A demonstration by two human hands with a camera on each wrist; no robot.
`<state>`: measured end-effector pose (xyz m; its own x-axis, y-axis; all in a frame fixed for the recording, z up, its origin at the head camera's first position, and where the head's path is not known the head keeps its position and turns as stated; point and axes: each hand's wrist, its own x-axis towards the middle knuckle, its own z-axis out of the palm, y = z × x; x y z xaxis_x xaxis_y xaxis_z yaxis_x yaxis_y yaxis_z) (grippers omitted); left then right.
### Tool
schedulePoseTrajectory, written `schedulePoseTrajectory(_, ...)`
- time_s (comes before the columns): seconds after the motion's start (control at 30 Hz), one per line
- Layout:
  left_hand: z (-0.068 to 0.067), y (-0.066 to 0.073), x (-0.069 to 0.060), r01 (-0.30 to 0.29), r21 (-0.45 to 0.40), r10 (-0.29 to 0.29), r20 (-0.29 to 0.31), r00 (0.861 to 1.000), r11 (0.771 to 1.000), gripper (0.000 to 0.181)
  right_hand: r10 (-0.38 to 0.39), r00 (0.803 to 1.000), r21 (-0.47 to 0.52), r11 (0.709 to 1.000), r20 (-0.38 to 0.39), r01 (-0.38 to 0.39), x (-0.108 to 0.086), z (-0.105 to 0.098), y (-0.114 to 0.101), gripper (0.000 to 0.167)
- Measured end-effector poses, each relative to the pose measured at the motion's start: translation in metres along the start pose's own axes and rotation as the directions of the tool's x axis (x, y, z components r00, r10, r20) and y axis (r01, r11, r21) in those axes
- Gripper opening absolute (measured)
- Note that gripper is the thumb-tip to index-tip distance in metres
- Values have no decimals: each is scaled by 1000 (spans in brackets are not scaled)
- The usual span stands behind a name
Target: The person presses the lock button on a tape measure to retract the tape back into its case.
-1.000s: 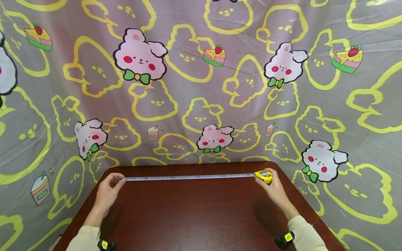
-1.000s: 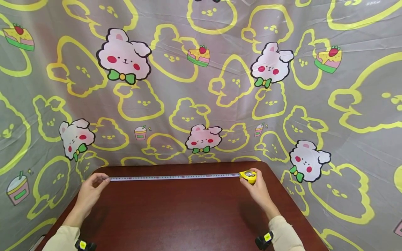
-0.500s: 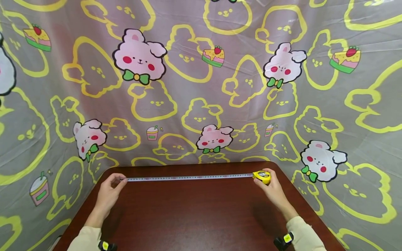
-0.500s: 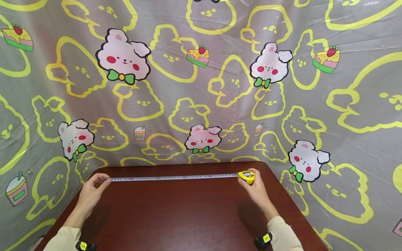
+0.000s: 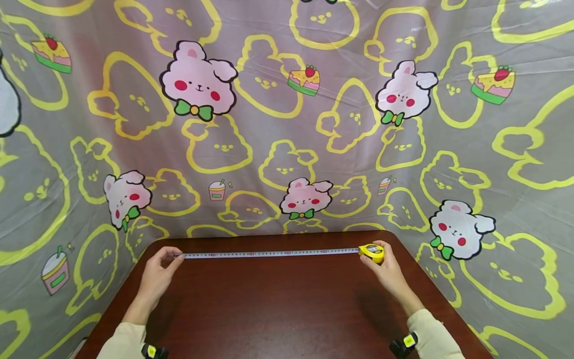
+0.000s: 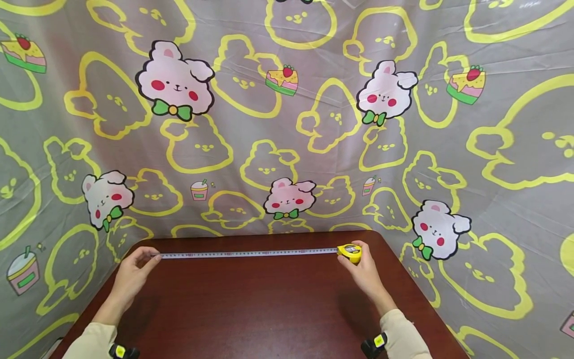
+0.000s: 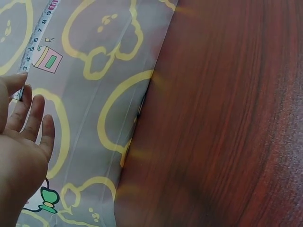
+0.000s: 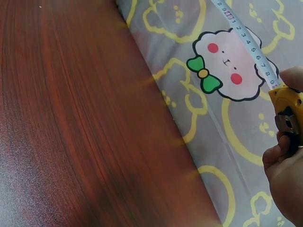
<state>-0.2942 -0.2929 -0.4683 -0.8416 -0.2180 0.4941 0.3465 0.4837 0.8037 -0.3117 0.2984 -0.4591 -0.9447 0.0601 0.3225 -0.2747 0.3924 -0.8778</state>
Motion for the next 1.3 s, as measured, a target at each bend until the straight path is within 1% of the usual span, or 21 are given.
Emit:
schedulePoseTrajectory(0.23,2,0,-1,-4,3,4,4,1000,1000,14,-7,1000,7,1000,-13,7,0,4,3,63)
schedulePoseTrajectory(0.47,3,1,-1,7,12,-7,8,1000,1000,16,-15,1000,22,1000,-6,15,-1,7,2,64)
schedulePoseTrajectory(0.7,6,1,-2,22,-21,-22,2,1000,1000,17,-11,1000,24,1000,-4,11,0,8,5,63)
schedulePoseTrajectory(0.9,11,3,-3,34,-41,-33,17,999,999,17,9,1000,24,1000,11,-9,-1,9,3,66)
schedulePoseTrajectory(1.0,13,12,-6,32,-49,-31,19,999,998,14,17,1000,29,999,25,-18,-2,10,-2,66)
schedulePoseTrajectory(1.13,12,34,-13,5,-63,-4,21,1000,998,12,12,999,37,999,41,-14,-10,11,-21,64)
schedulePoseTrajectory(1.17,12,38,-14,-9,-66,10,24,1000,998,12,14,999,41,999,43,-15,-12,11,-26,63)
schedulePoseTrajectory(1.23,11,44,-16,-28,-74,30,31,999,997,12,12,999,43,999,46,-14,-17,12,-36,62)
schedulePoseTrajectory(1.3,12,46,-17,-30,-80,33,36,999,996,11,17,999,40,999,45,-19,-19,13,-41,60)
